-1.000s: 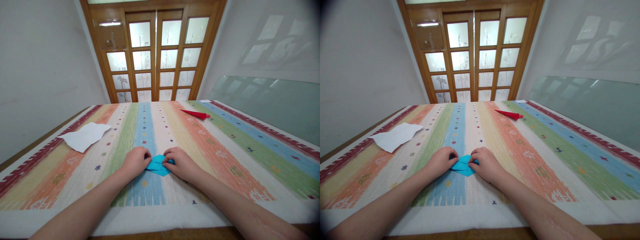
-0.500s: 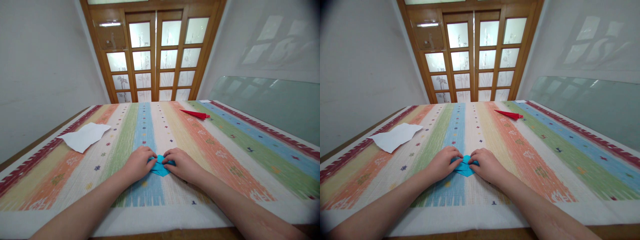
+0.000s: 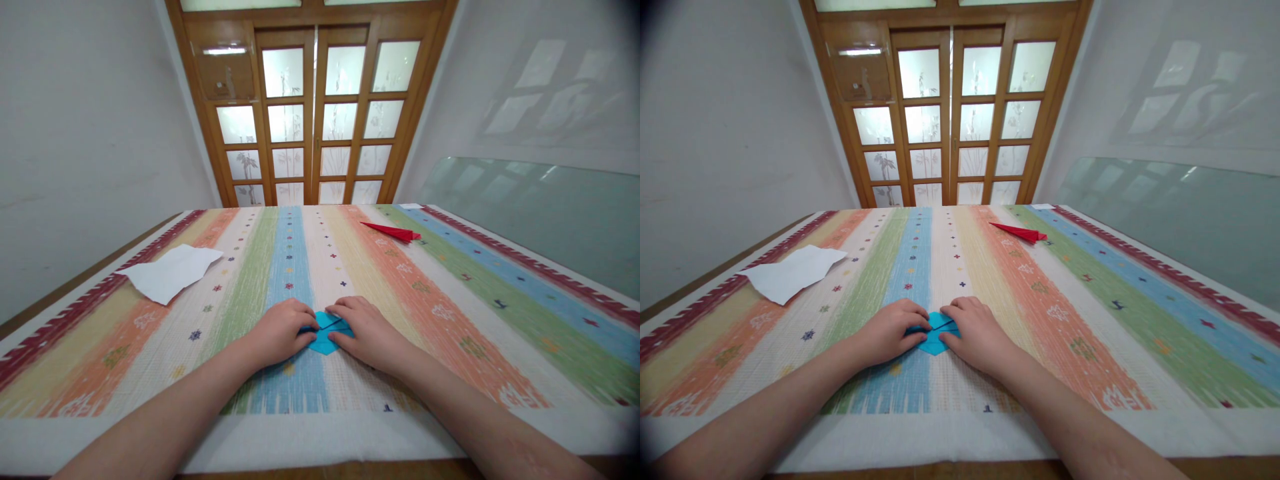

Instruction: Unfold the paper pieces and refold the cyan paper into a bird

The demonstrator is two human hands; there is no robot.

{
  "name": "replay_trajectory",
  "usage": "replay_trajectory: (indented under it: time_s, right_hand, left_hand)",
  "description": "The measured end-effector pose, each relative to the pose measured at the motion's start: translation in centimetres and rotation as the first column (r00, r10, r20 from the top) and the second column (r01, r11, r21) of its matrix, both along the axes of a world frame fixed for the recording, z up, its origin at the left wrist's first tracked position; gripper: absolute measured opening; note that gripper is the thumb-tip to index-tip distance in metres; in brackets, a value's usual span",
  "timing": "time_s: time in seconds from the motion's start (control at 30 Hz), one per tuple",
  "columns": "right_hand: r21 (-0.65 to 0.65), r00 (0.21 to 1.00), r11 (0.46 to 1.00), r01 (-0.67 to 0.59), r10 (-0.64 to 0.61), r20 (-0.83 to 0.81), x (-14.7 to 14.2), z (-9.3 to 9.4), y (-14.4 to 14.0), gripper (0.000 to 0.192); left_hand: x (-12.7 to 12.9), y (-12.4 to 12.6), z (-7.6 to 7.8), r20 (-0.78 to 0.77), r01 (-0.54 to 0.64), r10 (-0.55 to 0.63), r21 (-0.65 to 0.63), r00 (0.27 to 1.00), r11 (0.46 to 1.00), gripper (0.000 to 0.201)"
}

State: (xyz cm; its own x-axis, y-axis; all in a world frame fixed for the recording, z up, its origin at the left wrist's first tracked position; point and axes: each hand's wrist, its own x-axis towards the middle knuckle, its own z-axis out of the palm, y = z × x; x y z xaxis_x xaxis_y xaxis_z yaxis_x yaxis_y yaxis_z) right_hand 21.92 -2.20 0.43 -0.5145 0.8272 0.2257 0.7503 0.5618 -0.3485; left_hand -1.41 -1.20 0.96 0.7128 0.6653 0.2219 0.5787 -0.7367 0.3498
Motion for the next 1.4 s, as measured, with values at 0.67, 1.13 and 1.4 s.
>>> replay_trajectory:
  time_s: [0.67, 1.13, 1.4]
  right_hand:
    - [0.030, 0.998, 1.000, 0.006, -0.004, -0.064, 0.0, -0.4, 0.8, 0.015]
    - [0.004, 0.996, 1.000, -0.011, 0.011, -0.084, -0.2, -0.4, 1.0, 0.015]
    - [-0.081, 0.977, 0.997, 0.000, -0.017, -0.211, -0.2, -0.1, 0.5, 0.016]
  left_hand:
    - [-0.1, 0.0, -0.2, 0.013, 0.066, -0.066, 0.003, 0.998, 0.998, 0.015]
    - [0.0, -0.2, 0.2, 0.007, 0.043, -0.043, -0.007, 0.999, 0.999, 0.012]
    - [-0.3, -0.4, -0.3, 0.054, -0.065, 0.067, -0.052, 0.996, 0.997, 0.034]
